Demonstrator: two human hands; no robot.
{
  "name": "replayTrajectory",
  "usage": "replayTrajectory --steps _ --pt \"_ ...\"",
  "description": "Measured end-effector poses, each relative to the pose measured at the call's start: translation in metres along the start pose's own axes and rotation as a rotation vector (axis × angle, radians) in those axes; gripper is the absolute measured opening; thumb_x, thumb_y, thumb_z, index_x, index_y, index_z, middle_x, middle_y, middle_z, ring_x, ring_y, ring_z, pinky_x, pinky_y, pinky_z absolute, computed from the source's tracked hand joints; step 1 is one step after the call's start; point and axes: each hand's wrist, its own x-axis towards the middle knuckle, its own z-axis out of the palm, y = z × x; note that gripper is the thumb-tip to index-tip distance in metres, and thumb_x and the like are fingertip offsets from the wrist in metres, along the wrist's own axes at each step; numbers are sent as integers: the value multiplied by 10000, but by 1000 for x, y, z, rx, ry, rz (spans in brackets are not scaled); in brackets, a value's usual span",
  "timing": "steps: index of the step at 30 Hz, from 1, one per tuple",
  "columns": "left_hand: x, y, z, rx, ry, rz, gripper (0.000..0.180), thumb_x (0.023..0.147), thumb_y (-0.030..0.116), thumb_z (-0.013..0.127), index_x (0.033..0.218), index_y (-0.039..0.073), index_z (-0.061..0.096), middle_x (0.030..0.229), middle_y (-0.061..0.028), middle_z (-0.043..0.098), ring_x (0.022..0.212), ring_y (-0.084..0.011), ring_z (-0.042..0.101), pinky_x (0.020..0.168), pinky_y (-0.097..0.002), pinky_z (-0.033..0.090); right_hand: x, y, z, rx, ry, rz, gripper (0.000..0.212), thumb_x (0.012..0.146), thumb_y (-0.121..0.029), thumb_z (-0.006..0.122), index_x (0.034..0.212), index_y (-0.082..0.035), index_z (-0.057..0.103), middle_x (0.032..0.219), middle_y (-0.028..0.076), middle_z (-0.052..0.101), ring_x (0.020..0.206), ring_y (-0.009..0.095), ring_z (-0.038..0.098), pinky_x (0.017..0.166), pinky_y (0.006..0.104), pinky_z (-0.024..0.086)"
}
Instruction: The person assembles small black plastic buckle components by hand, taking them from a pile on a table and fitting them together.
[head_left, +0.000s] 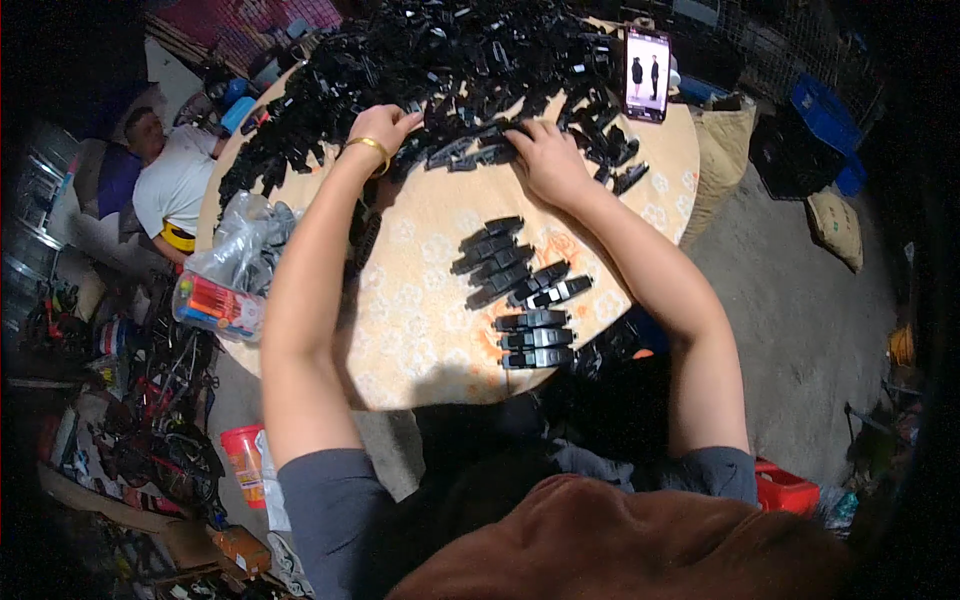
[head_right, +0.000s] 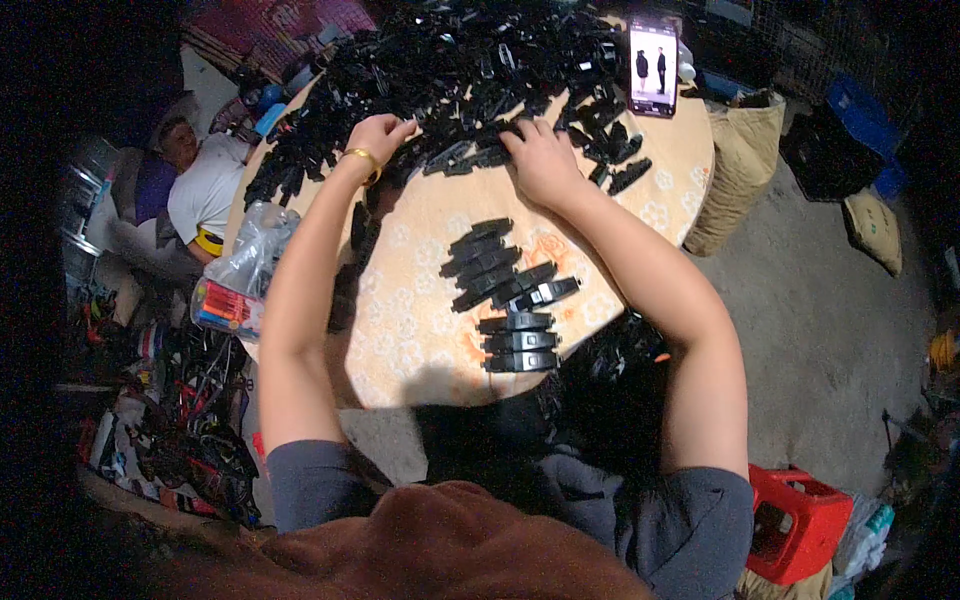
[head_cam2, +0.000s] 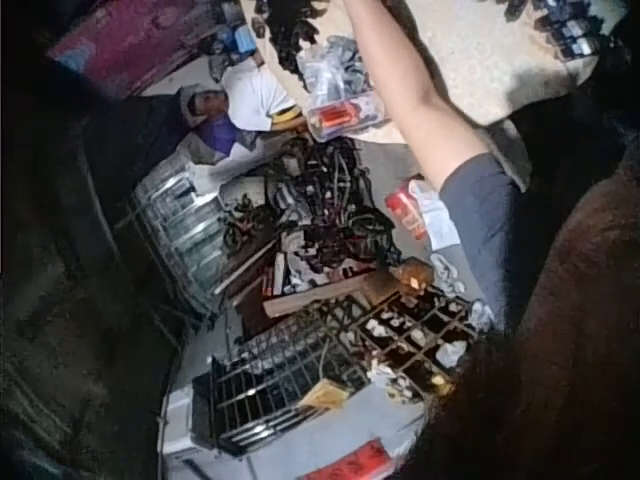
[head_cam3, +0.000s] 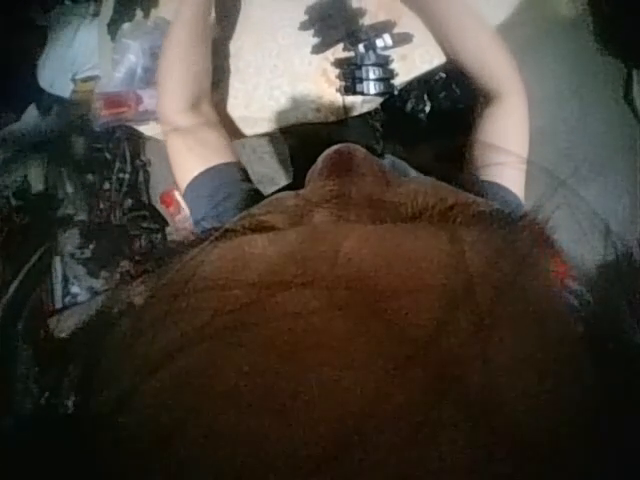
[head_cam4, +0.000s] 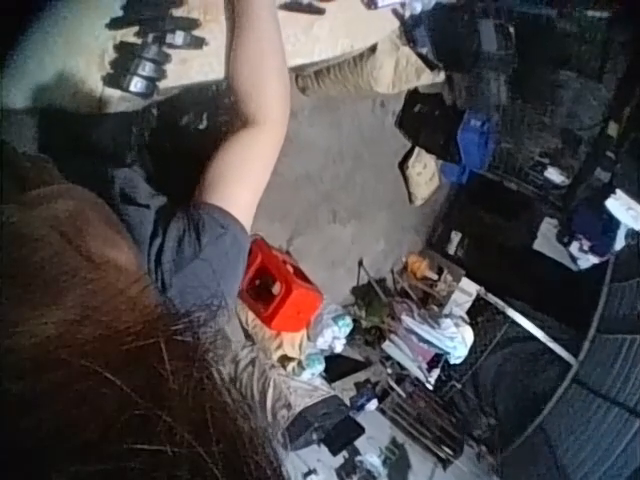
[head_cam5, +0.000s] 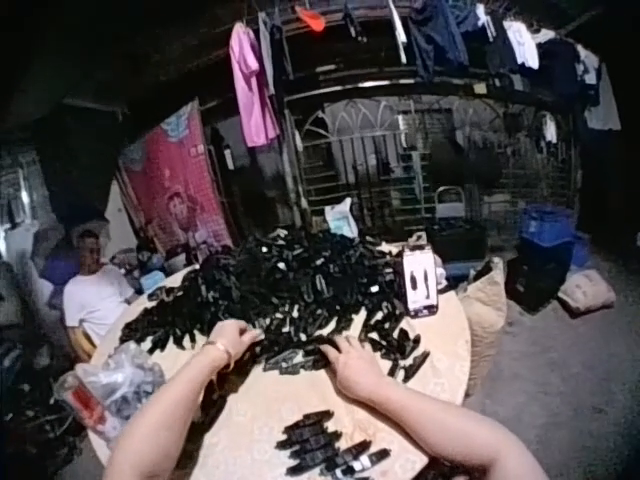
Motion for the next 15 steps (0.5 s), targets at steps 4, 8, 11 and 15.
replayTrajectory --steps 4,8,11,15 --pt "55 -68 38 -164 150 -170 606 762 634 550 1099 139 647 1058 -192 627 1033 -356 575 902 -391 448 -1 -27 0 52 -25 -53 394 813 -168 554 1193 -66 539 1240 182 478 1161 331 436 912 483 374" --pt "78 -34 67 -129 -14 -476 860 669 781 503 1373 301 385 1484 -230 134 1331 -423 233 1035 -544 273 -7 -15 5 78 -45 -22 427 810 -225 596 1205 -75 534 1240 171 481 1159 325 436 919 453 377" --pt "87 -7 79 -144 4 -528 926 610 810 521 1378 312 380 1503 -192 71 1320 -477 204 1049 -543 251 -2 -14 5 67 -32 -19 432 807 -226 602 1210 -86 534 1226 165 487 1156 323 436 917 446 381" --pt "95 14 90 -189 -100 -253 716 661 670 609 1272 305 524 1449 -162 257 1299 -429 281 1054 -464 290 1 -4 4 59 8 24 411 793 -162 583 1199 -109 552 1200 147 500 1146 319 444 885 454 406"
